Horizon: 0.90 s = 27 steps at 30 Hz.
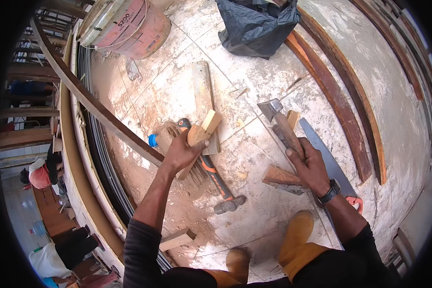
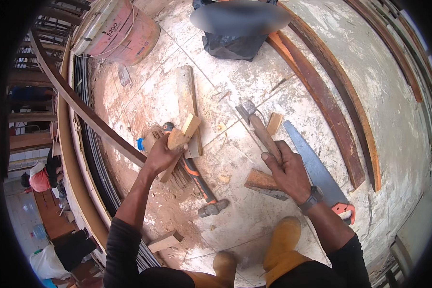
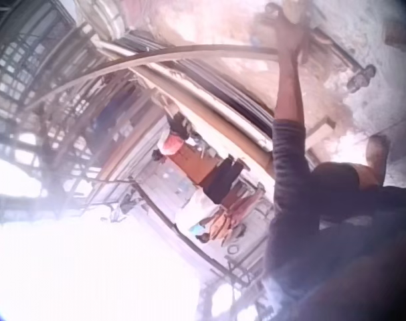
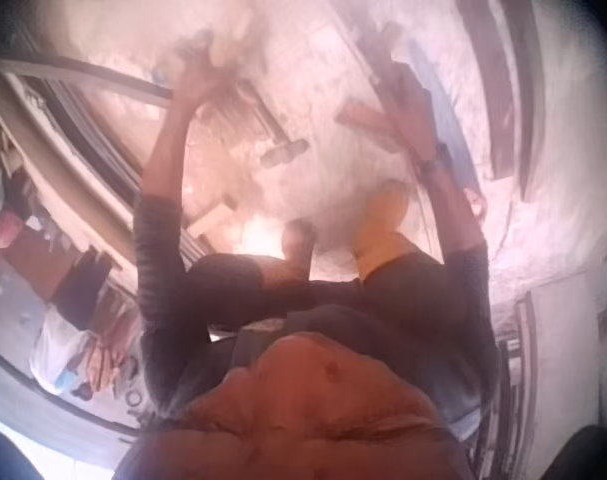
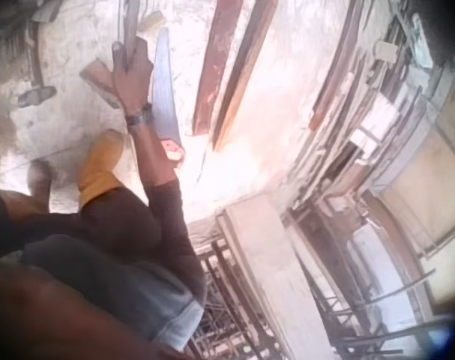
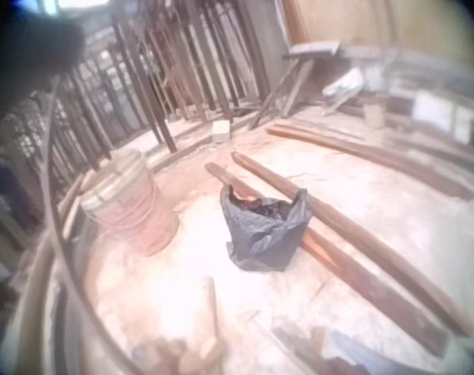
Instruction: The person joins two pieces of wood, uses an axe to shave down a joint, and then uses a hand saw to cut a notch into a piece of wood while holding it against a metal rail.
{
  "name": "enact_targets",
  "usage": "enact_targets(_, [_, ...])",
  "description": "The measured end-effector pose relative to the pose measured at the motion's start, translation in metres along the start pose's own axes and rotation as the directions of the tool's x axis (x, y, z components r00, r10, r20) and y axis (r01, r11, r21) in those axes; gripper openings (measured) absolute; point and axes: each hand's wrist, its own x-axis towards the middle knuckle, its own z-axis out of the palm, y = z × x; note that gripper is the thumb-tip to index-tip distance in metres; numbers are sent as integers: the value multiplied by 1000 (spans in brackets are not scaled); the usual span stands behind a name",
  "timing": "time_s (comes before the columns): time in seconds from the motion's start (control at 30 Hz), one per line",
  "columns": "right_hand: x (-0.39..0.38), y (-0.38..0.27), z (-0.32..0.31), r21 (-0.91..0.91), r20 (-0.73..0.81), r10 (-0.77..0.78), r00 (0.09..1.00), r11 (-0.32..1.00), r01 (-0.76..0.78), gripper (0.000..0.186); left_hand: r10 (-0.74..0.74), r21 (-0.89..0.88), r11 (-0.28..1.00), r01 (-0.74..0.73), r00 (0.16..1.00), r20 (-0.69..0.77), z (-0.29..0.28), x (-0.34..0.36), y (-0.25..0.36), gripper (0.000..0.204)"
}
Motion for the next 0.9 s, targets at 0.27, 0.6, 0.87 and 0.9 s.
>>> enact_targets(0.27, [-120, -8, -5, -10, -77, 49, 996, 999, -49, 32, 238, -327, 932, -159, 947, 216, -27, -137, 55, 58])
enact_targets(0.6, [-167, 12, -1, 49, -35, 142, 989, 989, -140, 24, 275, -172, 952, -253, 954, 121, -10, -155, 40, 59])
enact_targets(0.87, [-64, -7, 43, 259, 148, 42, 988, 963, -80, 36, 396, 615, 773, -158, 877, -273, 49, -26, -49, 46])
enact_targets(0.9, [-43, -2, 53, 188, 166, 32, 986, 980, -63, 37, 372, 611, 779, -138, 887, -273, 55, -16, -53, 46])
